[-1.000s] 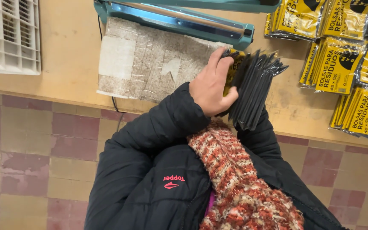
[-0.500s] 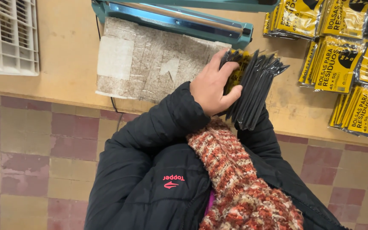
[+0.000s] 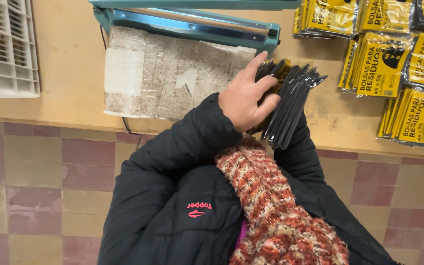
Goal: Manually sealing plastic bags with a heat sealer and organizing them into stacks.
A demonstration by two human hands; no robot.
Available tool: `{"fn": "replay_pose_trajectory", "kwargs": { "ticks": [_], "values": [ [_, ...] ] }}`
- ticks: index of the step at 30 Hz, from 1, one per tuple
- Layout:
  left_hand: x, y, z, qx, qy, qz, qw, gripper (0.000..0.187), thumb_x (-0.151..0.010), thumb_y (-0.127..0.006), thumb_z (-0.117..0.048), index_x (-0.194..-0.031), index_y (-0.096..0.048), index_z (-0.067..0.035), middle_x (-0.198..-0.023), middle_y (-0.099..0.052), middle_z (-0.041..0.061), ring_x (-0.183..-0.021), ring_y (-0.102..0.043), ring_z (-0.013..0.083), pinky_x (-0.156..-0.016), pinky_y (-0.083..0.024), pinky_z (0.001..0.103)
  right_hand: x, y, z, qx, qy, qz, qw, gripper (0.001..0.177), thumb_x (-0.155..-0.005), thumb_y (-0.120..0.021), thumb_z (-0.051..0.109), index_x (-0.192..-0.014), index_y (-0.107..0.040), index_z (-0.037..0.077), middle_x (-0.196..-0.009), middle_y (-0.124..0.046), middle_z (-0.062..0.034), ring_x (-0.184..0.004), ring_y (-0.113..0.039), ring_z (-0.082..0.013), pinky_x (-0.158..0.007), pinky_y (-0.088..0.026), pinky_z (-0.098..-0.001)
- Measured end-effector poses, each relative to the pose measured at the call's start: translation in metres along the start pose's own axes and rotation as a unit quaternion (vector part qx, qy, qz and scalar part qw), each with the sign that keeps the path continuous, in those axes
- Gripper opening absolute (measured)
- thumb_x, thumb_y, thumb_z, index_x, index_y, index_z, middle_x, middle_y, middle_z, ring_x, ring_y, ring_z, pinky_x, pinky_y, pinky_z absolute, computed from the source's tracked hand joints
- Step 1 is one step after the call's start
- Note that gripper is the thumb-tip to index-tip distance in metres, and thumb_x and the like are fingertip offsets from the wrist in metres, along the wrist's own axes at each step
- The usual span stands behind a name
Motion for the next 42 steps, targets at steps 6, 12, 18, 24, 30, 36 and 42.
{"fn": "replay_pose_trajectory", "kwargs": {
  "ticks": [6,12,18,24,30,36,42],
  "values": [
    [-0.004,-0.014,-0.007,0.038,-0.002,0.001,0.999,0.049,-0.092,-0.068,-0.017,-0.139,-0.056,-0.010,-0.157,-0.038,0.027,-0.128,-0.056,0.0463,-0.107,-0.050,0.048,0.007,0.029,0.006,0.005,0.026,-0.010,1.000,0.047,-0.115,-0.043,0.025,-0.158,-0.036,0.010,-0.155,-0.049,-0.0089,-0.143,-0.049,-0.0235,-0.121,-0.042,-0.0392],
    [-0.006,-0.040,-0.014,0.018,-0.040,-0.001,0.999,0.059,-0.092,-0.061,-0.005,-0.148,-0.052,-0.018,-0.167,-0.030,0.025,-0.139,-0.054,0.0441,-0.113,-0.051,0.043,0.015,0.051,0.016,0.025,0.047,-0.020,0.998,0.047,-0.116,-0.042,0.026,-0.160,-0.036,0.011,-0.157,-0.048,-0.0073,-0.144,-0.048,-0.0212,-0.122,-0.041,-0.0374],
    [-0.019,-0.051,-0.045,0.039,-0.031,0.000,0.999,0.058,-0.091,-0.076,-0.024,-0.141,-0.049,-0.012,-0.160,-0.028,0.030,-0.135,-0.050,0.0517,-0.111,-0.048,0.049,0.021,0.057,0.034,0.048,0.079,0.022,0.995,0.050,-0.116,-0.043,0.030,-0.161,-0.035,0.011,-0.164,-0.043,-0.0089,-0.152,-0.045,-0.0238,-0.128,-0.038,-0.0411],
    [-0.019,-0.088,-0.051,0.026,-0.005,0.025,0.999,0.060,-0.089,-0.071,-0.019,-0.144,-0.048,-0.012,-0.162,-0.033,0.030,-0.138,-0.051,0.0506,-0.115,-0.048,0.049,0.024,0.139,0.029,0.074,0.053,0.063,0.994,0.055,-0.113,-0.050,0.037,-0.161,-0.035,0.014,-0.165,-0.040,-0.0078,-0.152,-0.041,-0.0244,-0.127,-0.034,-0.0433],
    [-0.027,-0.109,-0.070,0.031,-0.002,0.019,0.999,0.066,-0.087,-0.077,-0.027,-0.141,-0.046,-0.006,-0.157,-0.033,0.033,-0.136,-0.049,0.0533,-0.113,-0.046,0.051,0.042,0.127,0.039,0.099,0.143,0.211,0.962,0.074,-0.102,-0.057,0.058,-0.162,-0.038,0.019,-0.169,-0.039,-0.0014,-0.159,-0.035,-0.0233,-0.135,-0.027,-0.0459],
    [-0.030,-0.124,-0.070,0.036,-0.016,0.059,0.997,0.068,-0.085,-0.075,-0.024,-0.142,-0.044,-0.003,-0.156,-0.033,0.035,-0.137,-0.048,0.0537,-0.115,-0.045,0.051,0.008,0.188,-0.016,-0.060,0.379,0.310,0.870,0.088,-0.092,-0.063,0.065,-0.159,-0.041,0.012,-0.161,-0.045,-0.0071,-0.152,-0.035,-0.0266,-0.128,-0.019,-0.0468],
    [-0.029,-0.137,-0.056,0.053,-0.038,0.072,0.995,0.069,-0.089,-0.068,-0.017,-0.149,-0.038,-0.001,-0.158,-0.035,0.034,-0.145,-0.045,0.0516,-0.123,-0.041,0.049,0.050,0.232,0.009,0.090,0.155,0.133,0.975,0.085,-0.094,-0.068,0.056,-0.161,-0.041,0.010,-0.163,-0.047,-0.0039,-0.152,-0.041,-0.0174,-0.131,-0.026,-0.0367]
  ]
}}
Point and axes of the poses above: each hand's wrist, its own x-axis away from the middle knuckle, its own y-axis out of the back of the hand, z = x × y, the point moved 3 cm from there along -x, towards the middle knuckle
